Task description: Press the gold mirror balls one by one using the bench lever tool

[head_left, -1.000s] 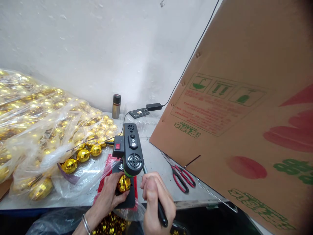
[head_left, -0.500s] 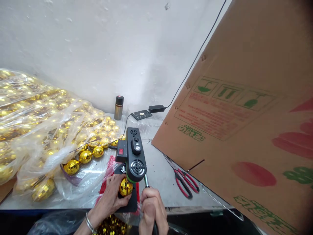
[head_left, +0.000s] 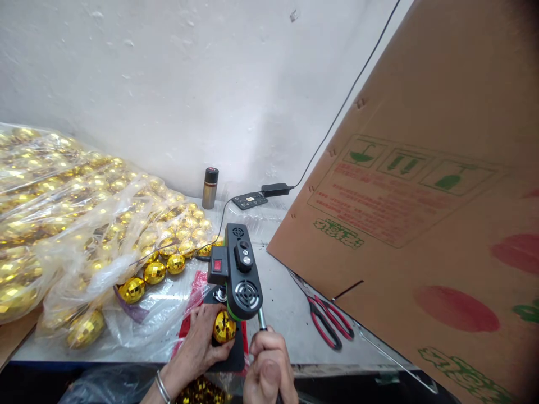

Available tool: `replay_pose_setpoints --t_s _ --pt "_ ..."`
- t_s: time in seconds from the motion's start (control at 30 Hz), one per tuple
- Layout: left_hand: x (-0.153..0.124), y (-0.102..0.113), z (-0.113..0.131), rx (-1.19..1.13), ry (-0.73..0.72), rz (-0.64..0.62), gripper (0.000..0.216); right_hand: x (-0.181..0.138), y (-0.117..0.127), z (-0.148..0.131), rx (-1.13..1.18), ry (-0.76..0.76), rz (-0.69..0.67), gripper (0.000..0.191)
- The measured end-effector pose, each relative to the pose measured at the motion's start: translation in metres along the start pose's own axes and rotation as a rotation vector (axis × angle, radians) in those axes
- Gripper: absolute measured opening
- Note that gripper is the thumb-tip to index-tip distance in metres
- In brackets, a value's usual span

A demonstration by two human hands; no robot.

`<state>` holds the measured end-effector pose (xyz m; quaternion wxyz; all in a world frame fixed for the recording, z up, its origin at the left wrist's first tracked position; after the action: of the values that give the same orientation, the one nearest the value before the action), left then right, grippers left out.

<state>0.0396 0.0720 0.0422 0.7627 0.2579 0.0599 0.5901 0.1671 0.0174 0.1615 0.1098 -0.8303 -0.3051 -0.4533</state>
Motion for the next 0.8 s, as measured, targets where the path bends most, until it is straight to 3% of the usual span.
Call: replay_pose_setpoints --t_s 0.17,0.8 --pt "0.0017 -0.0013 -0.0019 0.009 -0.012 -0.006 0.044 -0.0002 -0.0023 -0.0011 0.016 0.015 0.062 0.043" --pt "0.0033 -0.0014 0.0009 0.000 0.001 0.003 0.046 -0.0050 -0.0027 0.0057 0.014 0.051 0.041 0.042"
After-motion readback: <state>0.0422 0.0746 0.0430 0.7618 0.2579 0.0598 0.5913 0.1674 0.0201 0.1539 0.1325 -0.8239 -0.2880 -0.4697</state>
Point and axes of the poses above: each hand's wrist, its own x-axis towards the middle knuckle, its own y-axis out of the back of the hand, z = x × y, the point moved 3 cm from there along x, towards the middle knuckle, and after that the axes turned 14 degrees about -x, right-handed, at the moved point
